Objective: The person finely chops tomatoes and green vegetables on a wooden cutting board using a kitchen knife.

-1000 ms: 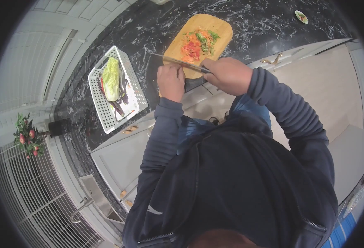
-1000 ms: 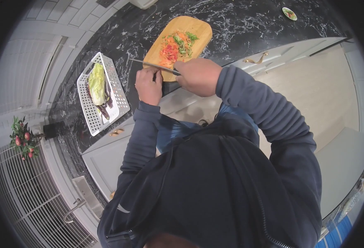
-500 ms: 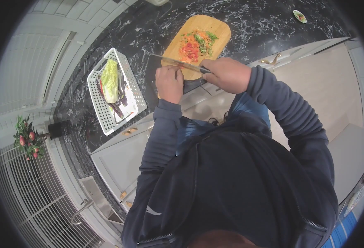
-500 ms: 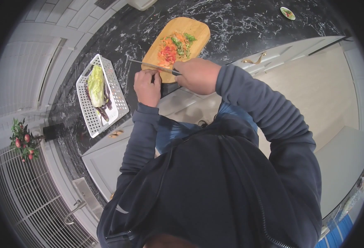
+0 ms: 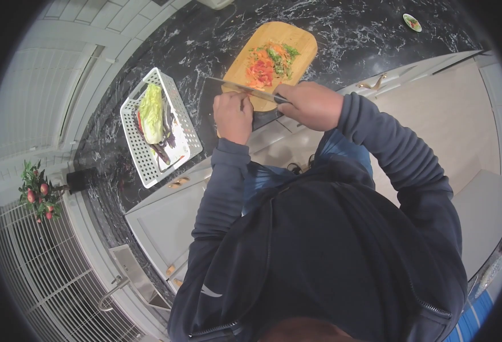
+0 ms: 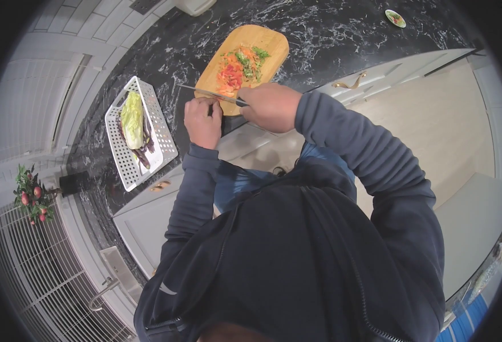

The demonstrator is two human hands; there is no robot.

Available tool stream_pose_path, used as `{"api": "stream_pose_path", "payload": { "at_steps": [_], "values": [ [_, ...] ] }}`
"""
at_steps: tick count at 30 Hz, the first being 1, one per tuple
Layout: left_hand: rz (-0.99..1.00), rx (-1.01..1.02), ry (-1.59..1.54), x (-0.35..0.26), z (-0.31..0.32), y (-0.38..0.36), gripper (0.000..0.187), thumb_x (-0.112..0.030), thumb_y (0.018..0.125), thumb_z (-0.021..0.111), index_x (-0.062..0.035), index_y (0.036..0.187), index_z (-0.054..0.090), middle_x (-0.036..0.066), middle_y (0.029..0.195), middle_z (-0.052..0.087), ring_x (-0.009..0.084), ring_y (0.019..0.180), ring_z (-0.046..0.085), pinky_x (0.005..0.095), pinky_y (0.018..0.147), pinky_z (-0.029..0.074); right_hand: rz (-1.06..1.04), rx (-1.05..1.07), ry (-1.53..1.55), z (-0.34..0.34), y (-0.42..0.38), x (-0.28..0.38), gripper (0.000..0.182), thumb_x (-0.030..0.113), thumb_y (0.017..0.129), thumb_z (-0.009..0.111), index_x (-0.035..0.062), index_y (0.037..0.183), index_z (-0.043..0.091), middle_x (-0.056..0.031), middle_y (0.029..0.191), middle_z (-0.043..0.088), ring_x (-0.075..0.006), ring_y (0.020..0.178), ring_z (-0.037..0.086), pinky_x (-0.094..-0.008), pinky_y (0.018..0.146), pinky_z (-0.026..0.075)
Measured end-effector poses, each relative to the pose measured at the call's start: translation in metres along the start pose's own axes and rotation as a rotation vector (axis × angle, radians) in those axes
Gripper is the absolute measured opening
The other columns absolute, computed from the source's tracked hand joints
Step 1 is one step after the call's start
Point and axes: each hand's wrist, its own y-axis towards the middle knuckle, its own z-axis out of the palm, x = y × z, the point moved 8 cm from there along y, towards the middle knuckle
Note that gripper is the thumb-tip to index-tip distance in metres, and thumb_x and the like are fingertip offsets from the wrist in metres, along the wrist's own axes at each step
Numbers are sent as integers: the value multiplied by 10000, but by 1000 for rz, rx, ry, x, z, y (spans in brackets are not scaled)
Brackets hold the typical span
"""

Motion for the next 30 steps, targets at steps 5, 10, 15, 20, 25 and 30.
{"api": "stream_pose_path", "payload": {
  "at_steps": [5,10,15,20,25,30],
  "values": [
    [-14,11,7,-1,-3,1,108,-109,793,562,-63,760,654,67,744,579,247,729,496,338,708,407,-10,-13,-9,3,1,2,178,232,902,370,61,922,417,-144,664,495,-308,584,444,-411,545,316],
    [0,-6,-6,1,-1,0,56,-83,769,577,-56,729,604,75,723,529,264,712,472,349,670,406,20,-29,25,-7,-1,2,207,248,901,366,55,909,442,-153,698,519,-311,610,460,-400,569,327],
    [-72,-8,-67,10,-1,-1,44,-73,744,574,-68,704,557,74,718,509,273,712,460,361,645,397,32,-74,37,-14,-9,5,248,273,920,367,35,938,437,-159,672,505,-323,607,462,-395,579,333],
    [-99,-83,-136,9,-14,1,69,-72,751,560,-78,784,621,69,777,576,258,749,504,356,694,396,31,-67,42,-11,-15,3,226,255,915,379,34,903,423,-160,689,508,-335,627,465,-407,592,332],
    [-466,-159,-267,34,-34,-13,120,-103,750,560,-70,853,612,65,821,574,214,782,535,333,718,431,5,-25,80,0,-12,4,175,217,900,378,58,923,447,-129,746,538,-305,666,485,-393,619,353],
    [-653,-131,-338,49,-31,-32,231,-146,780,579,-47,989,590,60,860,570,182,792,545,310,733,445,9,-1,88,-6,-1,-4,200,247,916,383,65,904,464,-96,751,528,-238,638,473,-365,600,358]
  ]
}}
